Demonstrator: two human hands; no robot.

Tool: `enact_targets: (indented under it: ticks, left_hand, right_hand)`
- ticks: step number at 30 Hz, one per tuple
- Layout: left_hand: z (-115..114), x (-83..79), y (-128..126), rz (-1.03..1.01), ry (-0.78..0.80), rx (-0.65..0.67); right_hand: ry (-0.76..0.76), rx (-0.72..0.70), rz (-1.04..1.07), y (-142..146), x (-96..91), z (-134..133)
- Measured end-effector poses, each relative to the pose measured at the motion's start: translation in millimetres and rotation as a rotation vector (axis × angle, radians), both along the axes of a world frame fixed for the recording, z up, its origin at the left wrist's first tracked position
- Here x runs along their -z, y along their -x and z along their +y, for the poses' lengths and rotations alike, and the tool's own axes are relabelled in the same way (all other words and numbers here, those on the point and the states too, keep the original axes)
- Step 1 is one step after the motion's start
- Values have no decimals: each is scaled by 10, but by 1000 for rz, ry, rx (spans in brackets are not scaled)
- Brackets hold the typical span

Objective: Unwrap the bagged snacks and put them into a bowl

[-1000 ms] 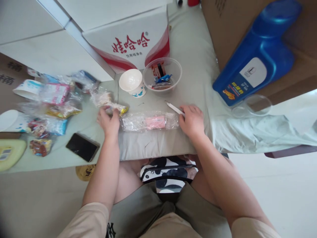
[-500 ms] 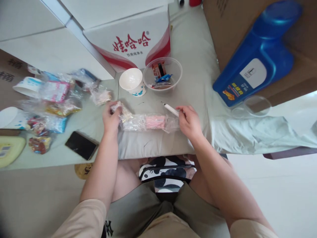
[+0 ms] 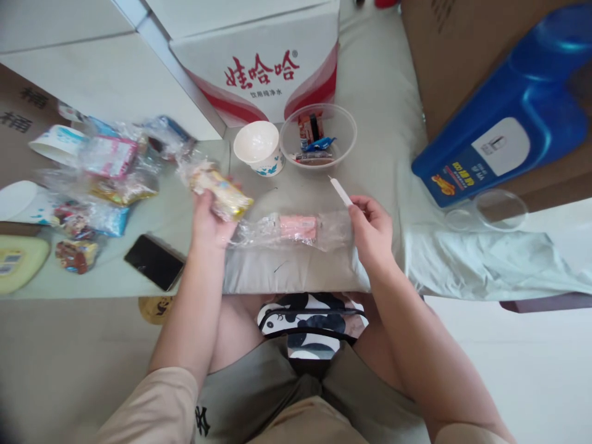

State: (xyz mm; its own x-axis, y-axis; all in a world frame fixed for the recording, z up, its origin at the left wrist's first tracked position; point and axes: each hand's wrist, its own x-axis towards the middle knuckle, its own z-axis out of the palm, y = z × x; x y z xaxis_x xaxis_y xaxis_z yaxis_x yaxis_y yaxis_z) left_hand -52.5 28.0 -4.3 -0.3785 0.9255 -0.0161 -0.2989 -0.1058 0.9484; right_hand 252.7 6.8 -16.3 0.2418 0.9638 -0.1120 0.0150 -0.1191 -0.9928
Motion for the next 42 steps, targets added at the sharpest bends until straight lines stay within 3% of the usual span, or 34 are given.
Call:
enact_targets:
  ticks: [4, 8, 13, 18, 23, 26, 30, 33, 38, 42]
  left_hand:
    - [-133, 117, -378, 339, 66, 191]
    - [-172, 209, -551, 335, -18, 320]
    - [-155, 242, -593, 401, -54, 318]
    - [-170, 293, -614, 502, -194, 250]
    - [-196, 310, -667, 550, -118, 191]
    - [-198, 287, -697, 534, -118, 182]
    - [-126, 250, -559, 564, -94, 2]
    - [-28, 255, -303, 578, 14, -158]
    - [37, 345, 33, 550, 145, -204]
    - [-43, 341, 91, 703, 233, -218]
  right_hand:
    - [-96, -66, -121, 137, -137, -144]
    - [-116, -206, -271, 268, -172, -224]
    - [-164, -208, -348, 370, -160, -218]
    - [-231, -176, -391, 368, -161, -244]
    - [-292, -129, -487, 369, -166, -279]
    - [-339, -177, -517, 379, -141, -259]
    - [-288, -227, -508, 299, -77, -172]
    - [-219, -153, -537, 149, -37, -79]
    - [-197, -41, -649, -88, 32, 48]
    - [-228, -55, -824, -157, 99, 81]
